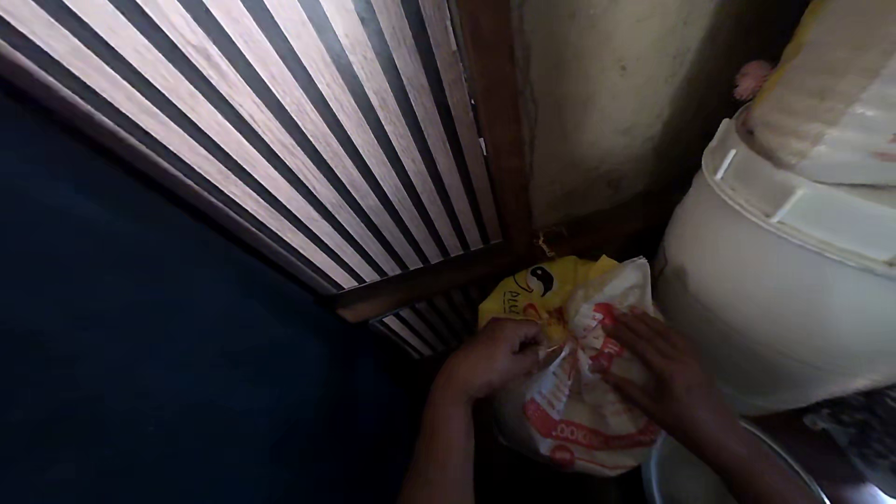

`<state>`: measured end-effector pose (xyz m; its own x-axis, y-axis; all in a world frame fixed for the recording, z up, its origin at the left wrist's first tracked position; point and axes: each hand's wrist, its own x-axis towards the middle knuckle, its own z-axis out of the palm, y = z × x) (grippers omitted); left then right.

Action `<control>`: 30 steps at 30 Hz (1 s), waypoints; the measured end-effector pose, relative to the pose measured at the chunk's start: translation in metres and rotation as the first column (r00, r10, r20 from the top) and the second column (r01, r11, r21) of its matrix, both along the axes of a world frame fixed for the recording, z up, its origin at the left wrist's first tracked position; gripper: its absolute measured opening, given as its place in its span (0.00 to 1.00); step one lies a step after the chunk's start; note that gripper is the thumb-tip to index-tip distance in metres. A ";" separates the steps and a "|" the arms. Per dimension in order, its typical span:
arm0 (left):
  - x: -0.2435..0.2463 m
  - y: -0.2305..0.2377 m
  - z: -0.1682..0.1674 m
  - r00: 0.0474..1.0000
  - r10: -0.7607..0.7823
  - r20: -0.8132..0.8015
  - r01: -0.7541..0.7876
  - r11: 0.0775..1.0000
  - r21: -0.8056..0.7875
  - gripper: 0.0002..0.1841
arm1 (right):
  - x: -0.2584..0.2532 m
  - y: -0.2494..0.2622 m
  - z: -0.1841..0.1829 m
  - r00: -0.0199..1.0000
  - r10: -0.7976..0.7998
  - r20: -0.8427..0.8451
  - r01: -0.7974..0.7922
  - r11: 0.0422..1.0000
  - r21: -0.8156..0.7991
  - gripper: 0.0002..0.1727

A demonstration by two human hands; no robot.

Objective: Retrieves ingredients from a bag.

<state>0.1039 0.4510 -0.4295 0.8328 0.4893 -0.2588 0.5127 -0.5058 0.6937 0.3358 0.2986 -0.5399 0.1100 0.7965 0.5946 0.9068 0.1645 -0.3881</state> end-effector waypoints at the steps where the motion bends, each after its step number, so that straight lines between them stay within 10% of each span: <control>1: 0.000 -0.001 0.001 0.999 0.003 -0.044 -0.004 1.000 -0.022 0.11 | 0.000 0.000 -0.001 1.000 -0.002 0.004 0.002 1.000 0.003 0.32; 14: -0.040 -0.010 0.035 0.977 0.210 0.029 -0.208 0.921 0.329 0.09 | 0.002 0.000 0.002 1.000 0.027 -0.008 -0.027 0.999 -0.019 0.32; 20: -0.048 0.000 0.015 0.991 -0.001 0.131 -0.024 0.982 0.185 0.10 | 0.009 -0.001 0.009 0.992 0.075 -0.097 -0.078 0.996 -0.036 0.27; 25: -0.013 0.001 0.003 0.962 0.272 0.036 -0.264 0.882 0.391 0.15 | 0.008 -0.005 -0.002 0.994 0.079 -0.071 -0.078 0.997 0.020 0.23; 30: 0.031 0.000 -0.036 0.996 0.091 0.010 -0.090 0.940 0.328 0.18 | 0.006 -0.008 -0.003 0.995 0.076 -0.071 -0.076 0.997 0.008 0.24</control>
<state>0.1344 0.4505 -0.4656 0.7801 0.6211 -0.0755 0.5702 -0.6560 0.4945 0.3418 0.2902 -0.5434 0.0913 0.8008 0.5919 0.8616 0.2345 -0.4502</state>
